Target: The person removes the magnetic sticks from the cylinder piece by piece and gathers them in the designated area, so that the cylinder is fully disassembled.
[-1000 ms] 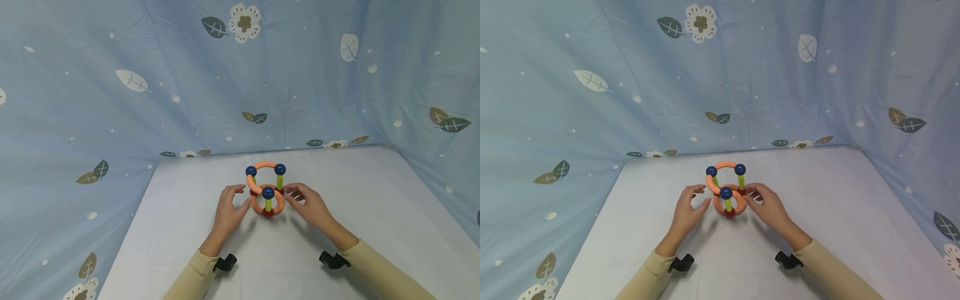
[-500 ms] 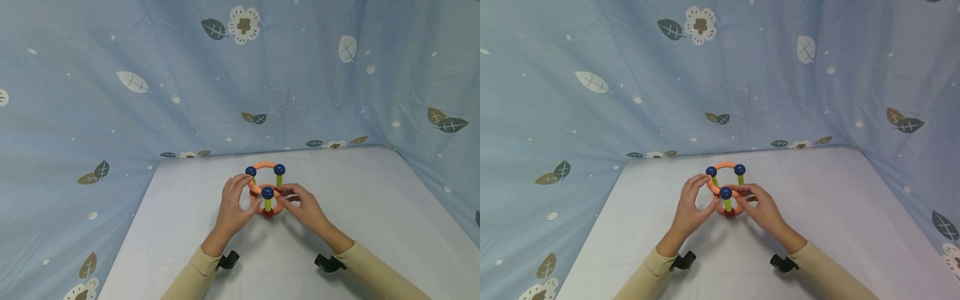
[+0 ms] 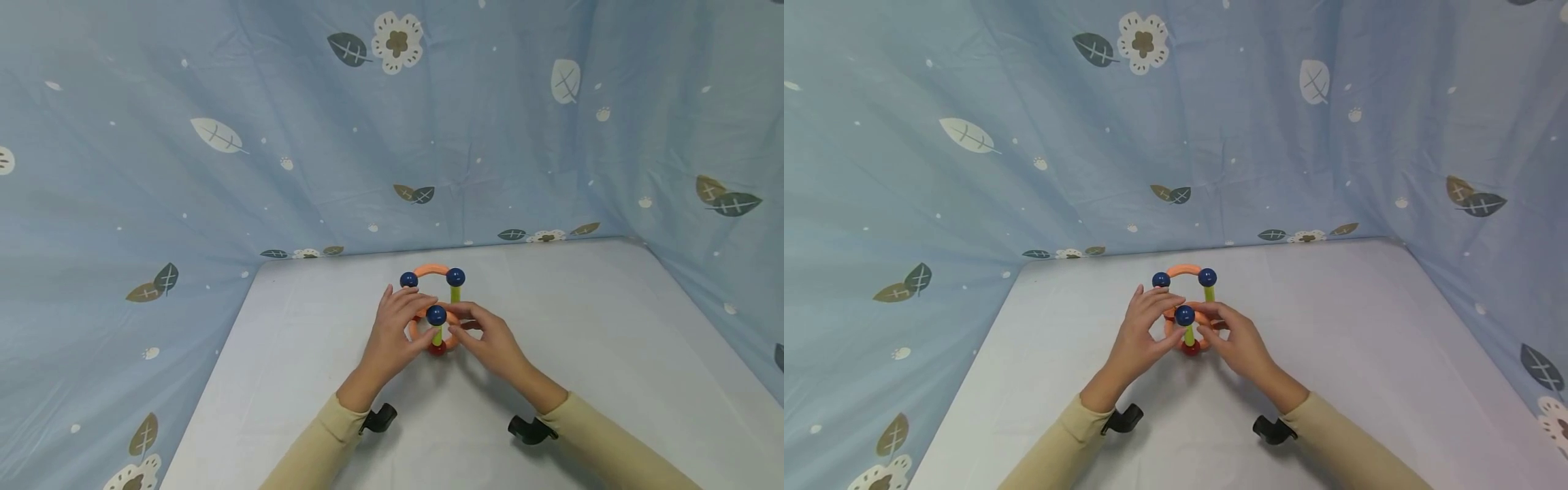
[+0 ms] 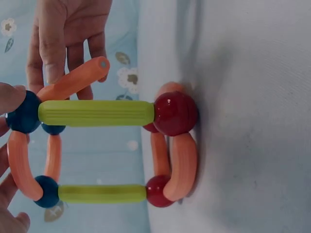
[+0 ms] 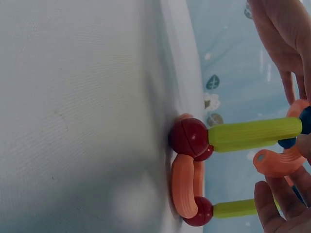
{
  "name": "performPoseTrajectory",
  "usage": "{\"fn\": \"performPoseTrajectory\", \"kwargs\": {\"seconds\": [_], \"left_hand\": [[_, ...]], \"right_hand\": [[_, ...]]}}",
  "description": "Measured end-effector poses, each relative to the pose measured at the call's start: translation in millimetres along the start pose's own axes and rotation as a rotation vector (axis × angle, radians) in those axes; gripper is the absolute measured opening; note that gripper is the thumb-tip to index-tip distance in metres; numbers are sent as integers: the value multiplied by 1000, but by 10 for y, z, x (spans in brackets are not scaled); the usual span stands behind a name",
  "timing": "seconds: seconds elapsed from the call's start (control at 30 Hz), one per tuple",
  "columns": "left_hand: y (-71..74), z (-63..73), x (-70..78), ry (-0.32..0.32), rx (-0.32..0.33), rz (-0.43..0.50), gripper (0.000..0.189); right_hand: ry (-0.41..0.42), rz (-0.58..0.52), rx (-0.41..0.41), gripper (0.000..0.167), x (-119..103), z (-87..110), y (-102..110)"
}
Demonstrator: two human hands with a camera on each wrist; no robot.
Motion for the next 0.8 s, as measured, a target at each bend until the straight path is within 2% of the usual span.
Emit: {"fn": "performPoseTrajectory", "kwargs": {"seconds": [0.3, 0.8], "left_hand": [[-29, -13, 5, -23, 8, -1, 34], [-49, -44, 12, -57, 4, 46, 31]], "right_hand": [[22, 48, 28, 38, -35, 0, -10], [22, 62, 57, 32, 1, 5, 11]]}}
Point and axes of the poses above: each hand's wrist, its own z-axis away from the middle knuckle, its own y-axis out of the back of the hand, x = y × z, the point moved 9 cm from there along -z, towards the middle knuckle, and after that the axes turned 10 degrees about z, right-handed, at the moved point
